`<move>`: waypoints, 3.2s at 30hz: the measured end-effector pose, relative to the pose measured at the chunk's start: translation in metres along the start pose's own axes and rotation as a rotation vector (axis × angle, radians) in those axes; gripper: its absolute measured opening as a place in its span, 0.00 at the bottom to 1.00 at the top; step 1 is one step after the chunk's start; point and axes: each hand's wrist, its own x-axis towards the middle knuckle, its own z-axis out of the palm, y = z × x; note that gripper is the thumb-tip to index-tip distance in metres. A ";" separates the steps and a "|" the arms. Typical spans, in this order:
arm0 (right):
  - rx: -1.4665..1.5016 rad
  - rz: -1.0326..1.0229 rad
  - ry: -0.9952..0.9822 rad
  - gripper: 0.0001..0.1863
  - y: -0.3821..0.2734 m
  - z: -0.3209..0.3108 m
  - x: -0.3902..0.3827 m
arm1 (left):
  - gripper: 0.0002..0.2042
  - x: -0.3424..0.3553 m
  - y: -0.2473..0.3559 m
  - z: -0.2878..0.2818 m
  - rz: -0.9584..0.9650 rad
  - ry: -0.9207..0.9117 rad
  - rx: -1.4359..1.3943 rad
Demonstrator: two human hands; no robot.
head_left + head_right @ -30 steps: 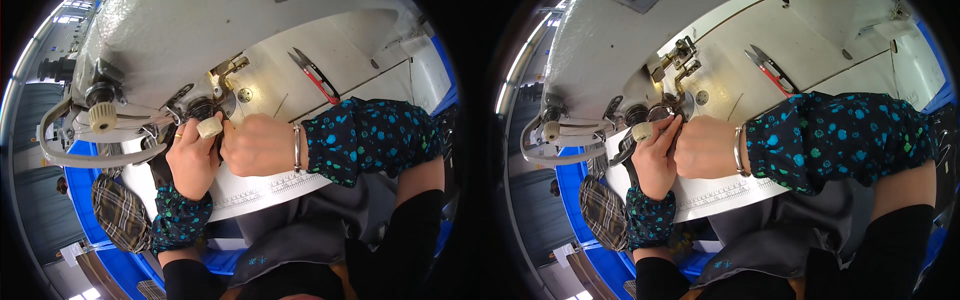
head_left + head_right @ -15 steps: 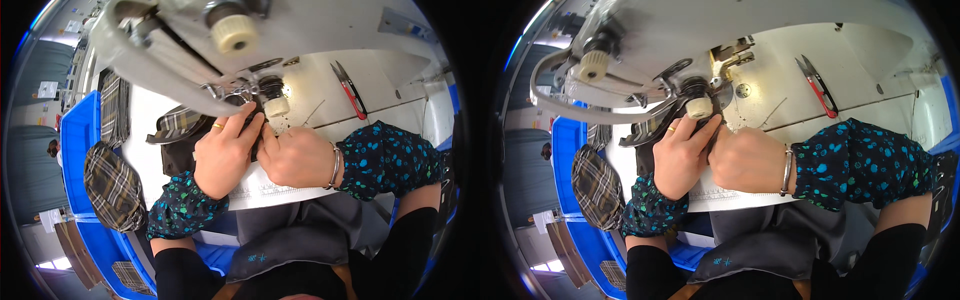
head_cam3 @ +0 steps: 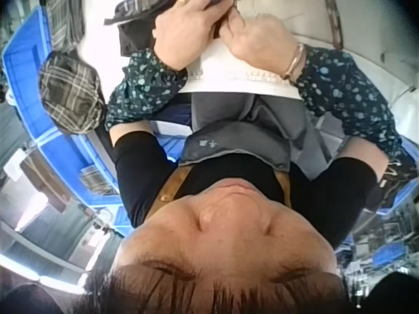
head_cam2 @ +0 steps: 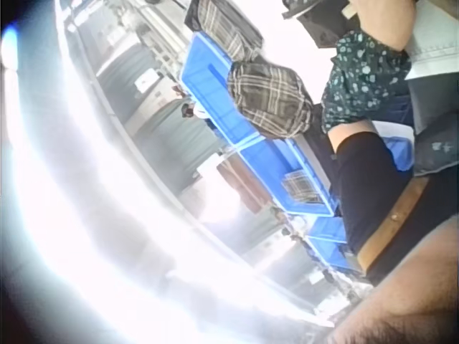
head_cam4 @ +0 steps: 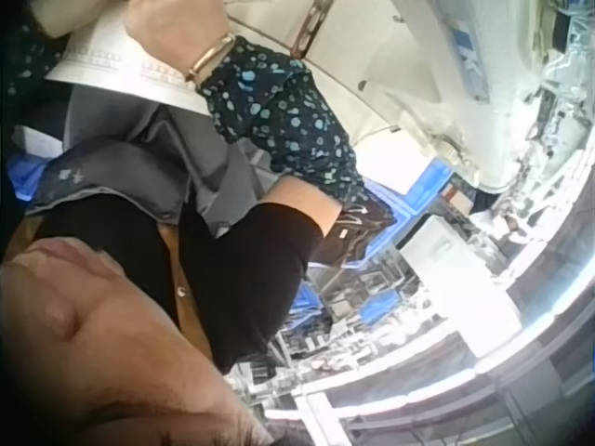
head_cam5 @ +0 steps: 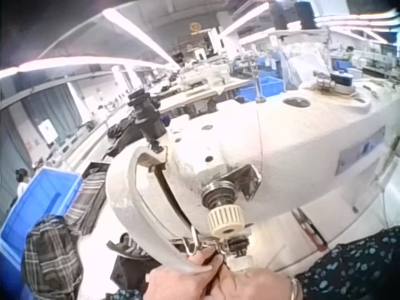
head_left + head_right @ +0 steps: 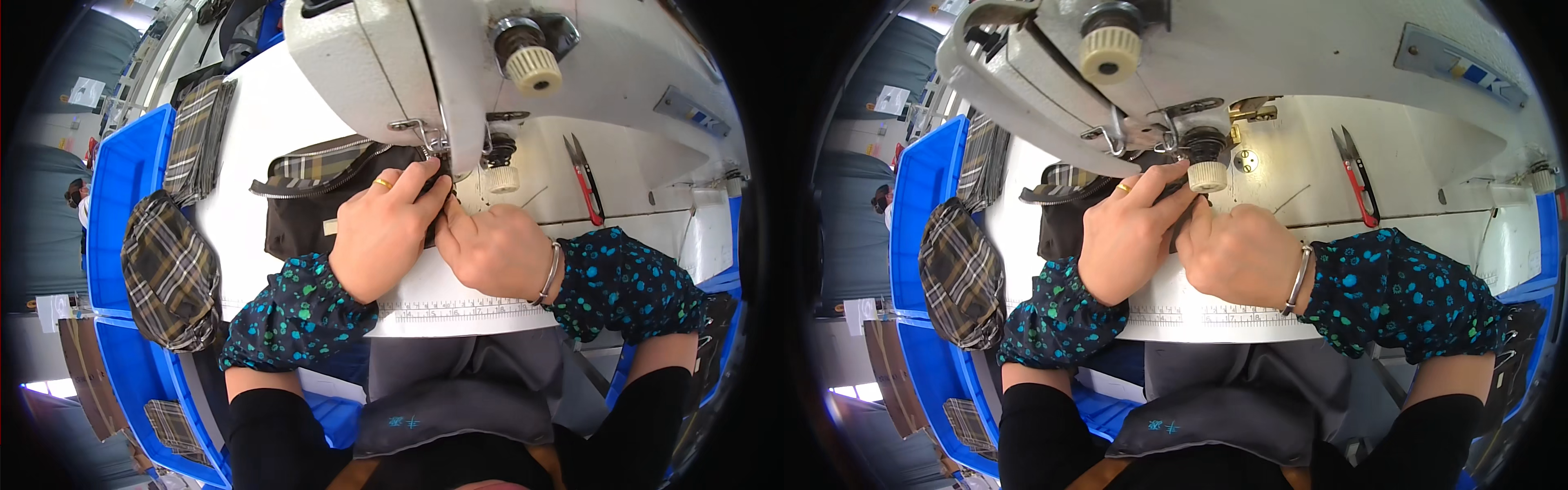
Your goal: The person sews a zipper onto a plaid fabric pouch using an industrial sewing machine. They align the zipper with the fabric edge, guide the material under the needle, and stitch along the length of the zipper. After completing the seam, they cut the thread and place the finished pouch into a blue bin before retrieving another pouch to repeat the process.
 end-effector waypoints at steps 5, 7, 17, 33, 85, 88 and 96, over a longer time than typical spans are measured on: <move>-0.013 -0.002 0.015 0.12 0.005 0.004 0.000 | 0.20 0.001 -0.006 0.007 -0.026 0.043 0.001; -0.004 0.006 0.003 0.12 0.005 0.003 0.002 | 0.21 0.002 -0.006 0.005 -0.029 0.048 0.005; 0.011 -0.011 -0.032 0.14 0.009 0.002 0.004 | 0.22 0.003 -0.009 0.004 -0.049 0.035 -0.017; 0.029 0.012 -0.040 0.13 0.011 0.001 0.006 | 0.18 0.003 -0.015 0.021 0.098 0.160 0.015; 0.057 0.013 -0.005 0.12 -0.003 -0.003 -0.006 | 0.21 -0.005 0.001 -0.010 0.000 0.036 0.082; 0.081 0.027 0.014 0.12 -0.004 -0.004 -0.005 | 0.17 -0.002 -0.003 -0.007 0.061 0.120 0.054; 0.084 0.026 -0.009 0.12 -0.008 -0.003 -0.007 | 0.12 0.003 -0.007 0.003 0.067 0.171 -0.080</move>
